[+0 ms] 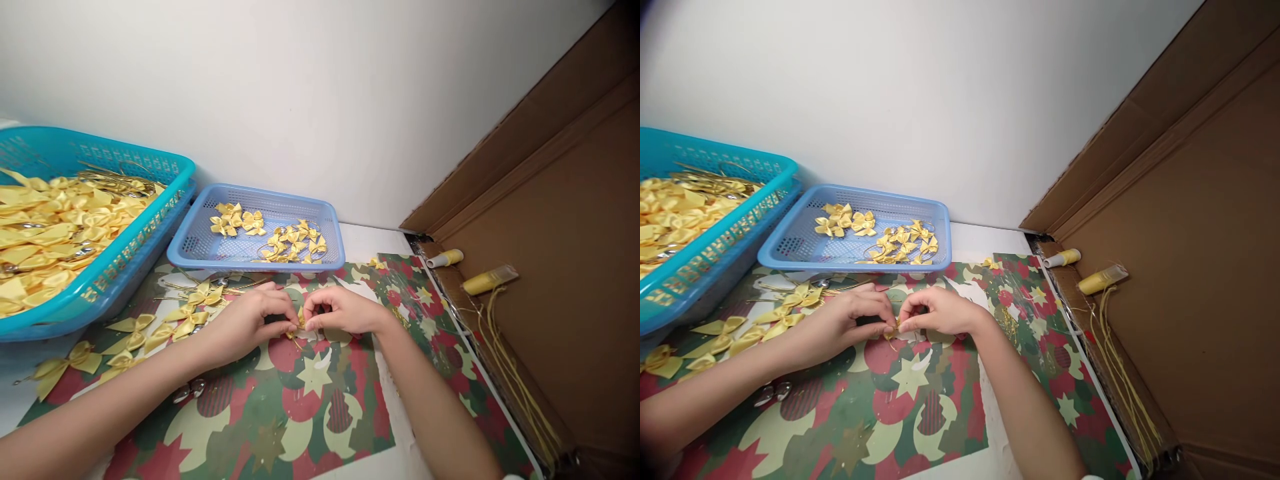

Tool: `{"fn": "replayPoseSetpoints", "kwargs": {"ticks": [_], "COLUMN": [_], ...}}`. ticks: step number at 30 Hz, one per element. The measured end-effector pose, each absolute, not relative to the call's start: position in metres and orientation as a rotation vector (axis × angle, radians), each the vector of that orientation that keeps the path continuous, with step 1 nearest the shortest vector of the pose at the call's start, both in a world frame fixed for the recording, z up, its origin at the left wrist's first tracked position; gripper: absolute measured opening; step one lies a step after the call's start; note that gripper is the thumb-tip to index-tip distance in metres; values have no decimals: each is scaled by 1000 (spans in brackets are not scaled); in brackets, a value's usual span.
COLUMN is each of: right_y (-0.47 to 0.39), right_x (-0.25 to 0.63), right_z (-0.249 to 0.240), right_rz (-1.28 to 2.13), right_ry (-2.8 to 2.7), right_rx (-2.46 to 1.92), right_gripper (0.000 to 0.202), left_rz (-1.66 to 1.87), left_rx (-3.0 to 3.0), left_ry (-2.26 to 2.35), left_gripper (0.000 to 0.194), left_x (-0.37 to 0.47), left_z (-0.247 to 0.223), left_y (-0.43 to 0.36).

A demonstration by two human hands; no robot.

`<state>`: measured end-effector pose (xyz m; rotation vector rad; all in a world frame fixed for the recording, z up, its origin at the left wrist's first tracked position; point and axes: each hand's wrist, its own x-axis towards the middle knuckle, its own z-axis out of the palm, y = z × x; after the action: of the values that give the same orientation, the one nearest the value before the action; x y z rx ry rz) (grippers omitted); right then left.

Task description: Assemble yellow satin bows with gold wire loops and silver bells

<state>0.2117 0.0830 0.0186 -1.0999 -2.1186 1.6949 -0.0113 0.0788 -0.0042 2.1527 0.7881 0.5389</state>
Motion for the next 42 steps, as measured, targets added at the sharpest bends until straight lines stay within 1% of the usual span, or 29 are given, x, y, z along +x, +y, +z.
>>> {"fn": "replayPoseSetpoints", "kwargs": {"ticks": [4, 7, 9, 13, 21, 29, 37, 42], "right_y": [83, 83, 83, 82, 77, 74, 75, 76], "right_x": [212, 212, 212, 211, 203, 203, 203, 203], "right_z": [20, 21, 20, 15, 18, 20, 19, 20], "right_rz": [1840, 1858, 1855, 1747, 1449, 1321, 1275, 1251], "right_ry": [-2072, -2070, -2055, -2033, -1924, -1974, -1983, -1998], "right_rx": [-1062, -1039, -1053, -1158, -1258, -1185, -1098, -1112], "right_gripper": [12, 12, 12, 14, 15, 6, 7, 3], "left_rz": [520, 530, 549, 650, 751, 773, 781, 754], "left_rx": [2179, 2226, 2254, 2244, 2158, 2120, 2093, 2156], "left_ry": [719, 683, 664, 665, 915, 982, 1011, 929], "left_gripper": [27, 30, 28, 22, 21, 21, 19, 11], "left_x": [-11, -12, -12, -11, -10, -9, -9, -8], "left_z": [-2, -5, -8, -10, -8, -14, -11, -6], "left_y": [78, 77, 77, 75, 70, 70, 68, 66]}}
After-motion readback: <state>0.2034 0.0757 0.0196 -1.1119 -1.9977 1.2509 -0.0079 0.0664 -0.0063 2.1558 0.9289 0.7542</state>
